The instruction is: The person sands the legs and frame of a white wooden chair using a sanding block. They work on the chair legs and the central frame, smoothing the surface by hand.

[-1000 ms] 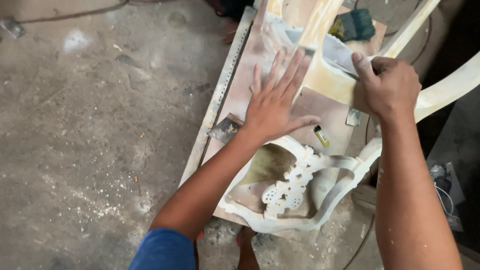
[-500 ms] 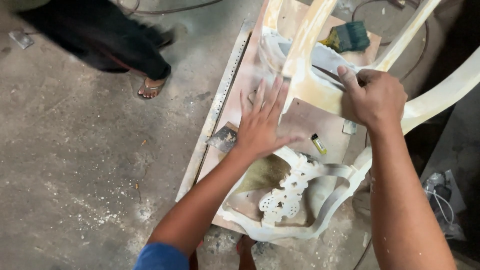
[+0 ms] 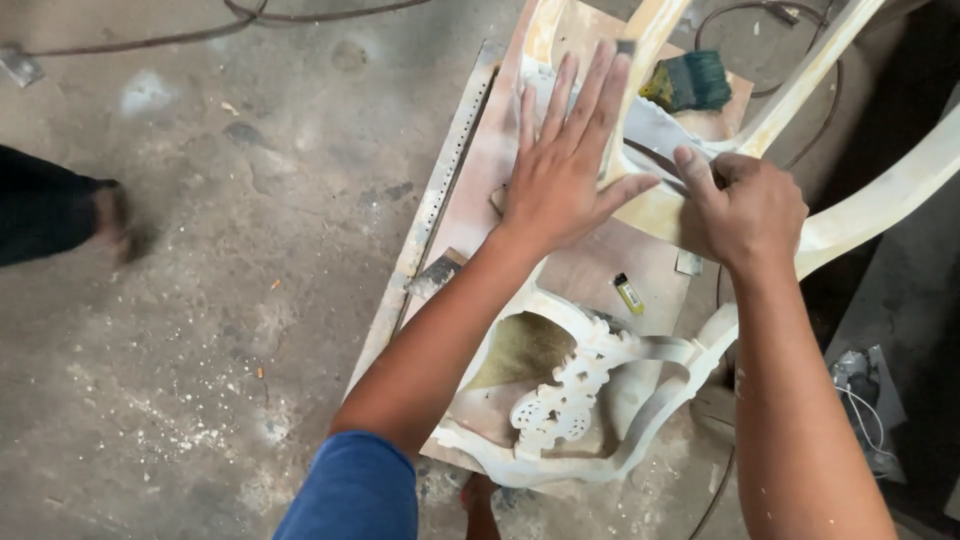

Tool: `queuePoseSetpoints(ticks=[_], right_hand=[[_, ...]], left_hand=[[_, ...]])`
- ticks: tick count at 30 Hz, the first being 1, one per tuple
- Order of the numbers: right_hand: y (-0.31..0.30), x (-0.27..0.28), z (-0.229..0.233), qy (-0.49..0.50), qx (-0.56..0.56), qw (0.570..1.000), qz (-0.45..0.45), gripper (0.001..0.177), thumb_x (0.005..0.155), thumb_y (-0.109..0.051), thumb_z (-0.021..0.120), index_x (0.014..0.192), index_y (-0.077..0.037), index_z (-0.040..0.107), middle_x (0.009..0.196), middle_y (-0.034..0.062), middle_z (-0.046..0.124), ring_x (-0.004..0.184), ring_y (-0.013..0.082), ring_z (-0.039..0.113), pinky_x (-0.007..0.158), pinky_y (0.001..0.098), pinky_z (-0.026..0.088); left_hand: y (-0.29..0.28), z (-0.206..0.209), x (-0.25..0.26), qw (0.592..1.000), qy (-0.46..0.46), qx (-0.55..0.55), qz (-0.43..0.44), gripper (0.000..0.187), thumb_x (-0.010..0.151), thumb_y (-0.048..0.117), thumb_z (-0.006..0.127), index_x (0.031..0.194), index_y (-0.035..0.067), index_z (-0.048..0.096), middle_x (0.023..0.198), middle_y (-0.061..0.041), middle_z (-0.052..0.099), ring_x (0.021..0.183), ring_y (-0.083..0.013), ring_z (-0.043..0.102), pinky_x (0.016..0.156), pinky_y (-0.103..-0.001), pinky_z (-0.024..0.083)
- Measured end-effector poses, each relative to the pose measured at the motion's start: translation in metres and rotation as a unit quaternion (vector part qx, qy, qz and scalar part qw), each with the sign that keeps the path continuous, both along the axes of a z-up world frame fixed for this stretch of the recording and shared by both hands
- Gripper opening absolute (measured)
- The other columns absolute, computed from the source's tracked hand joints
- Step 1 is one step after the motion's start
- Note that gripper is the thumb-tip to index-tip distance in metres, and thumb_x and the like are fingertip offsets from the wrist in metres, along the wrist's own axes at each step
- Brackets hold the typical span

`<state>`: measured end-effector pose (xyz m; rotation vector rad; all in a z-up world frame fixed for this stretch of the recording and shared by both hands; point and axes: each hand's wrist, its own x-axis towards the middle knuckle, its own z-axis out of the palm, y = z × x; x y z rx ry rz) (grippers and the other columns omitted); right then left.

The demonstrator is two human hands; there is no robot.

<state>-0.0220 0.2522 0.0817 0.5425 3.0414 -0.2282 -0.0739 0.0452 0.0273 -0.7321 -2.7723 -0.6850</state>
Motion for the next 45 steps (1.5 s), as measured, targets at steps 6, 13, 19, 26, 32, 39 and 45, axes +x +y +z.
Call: queuePoseSetpoints(ticks=[6,13,19,26,32,39,45], right_hand=[[0.008,0.001,-0.005,-0.003,0.017,1.000,0.009,0.081,0.109,-0.077,0.039,0.069,-0.007,0.053,0.063,0.0179,0.053,0.066,0.0400,0.053,0.054,0.0489,0.031],[0.009,0.005,-0.002,0.021,-0.007,1.000,0.010,0.077,0.110,-0.073,0.043,0.071,-0.007,0.056,0.059,0.0134,0.045,0.062,0.0309,0.047,0.056,0.0457,0.030],[0.008,0.007,-0.004,0.018,-0.006,1.000,-0.013,0.075,0.105,-0.074,0.045,0.067,-0.010,0.039,0.060,0.0098,0.032,0.062,0.0275,0.036,0.057,0.0445,0.026],[0.008,0.009,-0.004,0.045,-0.035,0.998,-0.014,0.070,0.107,-0.067,0.047,0.066,-0.010,0.044,0.060,0.0069,0.034,0.062,0.0237,0.036,0.058,0.0433,0.025],[0.013,0.013,-0.006,0.041,-0.019,0.999,-0.024,0.065,0.110,-0.064,0.050,0.073,-0.011,0.054,0.061,0.0098,0.040,0.063,0.0272,0.043,0.059,0.0453,0.030],[0.013,0.014,-0.008,0.050,-0.030,0.998,-0.024,0.066,0.107,-0.064,0.049,0.068,-0.011,0.041,0.062,0.0065,0.032,0.062,0.0240,0.036,0.058,0.0437,0.024],[0.006,0.006,-0.005,0.003,0.032,0.999,-0.025,0.076,0.105,-0.074,0.040,0.068,-0.009,0.052,0.066,0.0148,0.056,0.070,0.0396,0.059,0.059,0.0494,0.036]], left_hand=[[-0.036,-0.039,0.073,0.994,-0.073,0.047,-0.062,0.107,0.089,0.085,0.027,0.167,0.015,0.004,0.175,-0.005,0.004,0.163,-0.0381,0.004,0.127,-0.069,0.005],[-0.006,-0.027,0.011,0.990,0.066,0.120,-0.038,0.110,0.094,0.096,0.014,0.168,0.027,-0.028,0.176,0.007,-0.025,0.168,-0.0287,-0.008,0.135,-0.070,0.001],[-0.017,-0.035,0.030,0.993,-0.046,0.072,-0.082,0.111,0.089,0.092,0.024,0.164,0.023,-0.018,0.174,0.000,-0.014,0.164,-0.0264,-0.004,0.130,-0.066,-0.003],[-0.023,-0.029,0.025,0.987,0.021,0.124,-0.102,0.118,0.089,0.096,0.027,0.168,0.021,-0.019,0.177,0.002,-0.017,0.169,-0.0286,-0.002,0.135,-0.068,0.005],[-0.019,0.019,-0.009,0.987,0.012,-0.144,-0.074,0.130,0.091,0.118,0.029,0.170,0.020,-0.003,0.179,0.000,-0.001,0.169,-0.0277,0.008,0.129,-0.062,0.014],[-0.042,-0.029,0.032,0.969,0.018,-0.216,-0.117,0.137,0.090,0.123,0.032,0.168,0.015,-0.003,0.176,-0.006,-0.002,0.164,-0.0322,0.005,0.126,-0.061,0.003],[0.005,0.029,-0.039,0.992,0.031,0.093,-0.079,0.119,0.096,0.097,0.041,0.172,0.023,-0.013,0.182,0.002,-0.007,0.176,-0.0299,0.005,0.143,-0.062,0.019]])
